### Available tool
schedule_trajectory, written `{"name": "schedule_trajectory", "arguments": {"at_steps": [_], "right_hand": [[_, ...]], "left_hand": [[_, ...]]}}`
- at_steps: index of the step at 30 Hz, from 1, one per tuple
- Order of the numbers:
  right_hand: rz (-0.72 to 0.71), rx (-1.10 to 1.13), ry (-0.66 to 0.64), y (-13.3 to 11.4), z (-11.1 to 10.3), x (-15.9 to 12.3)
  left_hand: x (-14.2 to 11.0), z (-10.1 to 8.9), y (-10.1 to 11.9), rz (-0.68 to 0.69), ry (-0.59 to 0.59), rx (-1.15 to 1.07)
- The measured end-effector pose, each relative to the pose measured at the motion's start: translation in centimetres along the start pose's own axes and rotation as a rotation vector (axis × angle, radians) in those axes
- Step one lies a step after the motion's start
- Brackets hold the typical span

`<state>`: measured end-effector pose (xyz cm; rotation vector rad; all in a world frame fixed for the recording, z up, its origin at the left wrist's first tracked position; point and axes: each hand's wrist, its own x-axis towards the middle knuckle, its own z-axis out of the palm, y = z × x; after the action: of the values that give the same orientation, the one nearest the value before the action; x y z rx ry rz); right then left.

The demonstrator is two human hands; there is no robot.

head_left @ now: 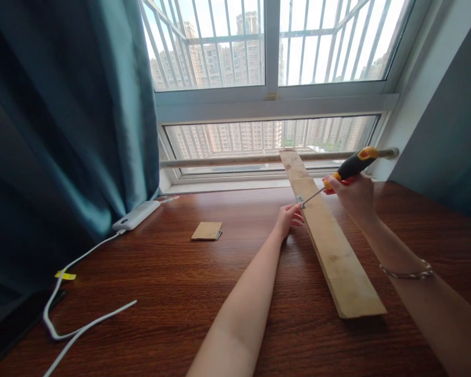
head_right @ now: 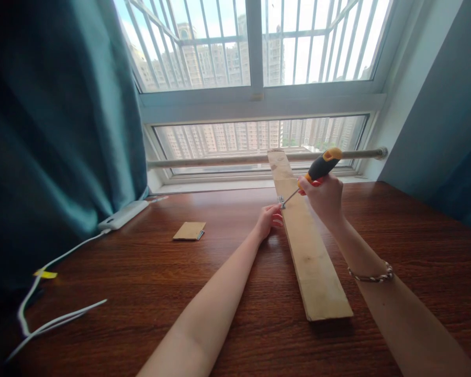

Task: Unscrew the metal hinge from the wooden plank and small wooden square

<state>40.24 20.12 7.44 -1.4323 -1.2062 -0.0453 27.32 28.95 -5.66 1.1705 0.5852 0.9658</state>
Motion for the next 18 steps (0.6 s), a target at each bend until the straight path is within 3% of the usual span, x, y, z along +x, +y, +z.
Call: {"name": "schedule_trajectory", "arguments": {"at_steps": [3, 9, 18], "right_hand": [[-0.035, -0.019, 0.063, -0.03, -0.02, -0.11], [-0.040, 0.004, 0.025, -0.52, 0.09, -0.64], [-0.124, -0.083, 0.113, 0.07, 0.32, -0.62]], "left_hand": [[0.03, 0.07, 0.00, -0.035, 0.008, 0.030], [0.04, 0.05, 0.02, -0.045, -0.013, 0.031], [-0.03, -0.04, 0.01, -0.036, 0.004, 0.052]]}}
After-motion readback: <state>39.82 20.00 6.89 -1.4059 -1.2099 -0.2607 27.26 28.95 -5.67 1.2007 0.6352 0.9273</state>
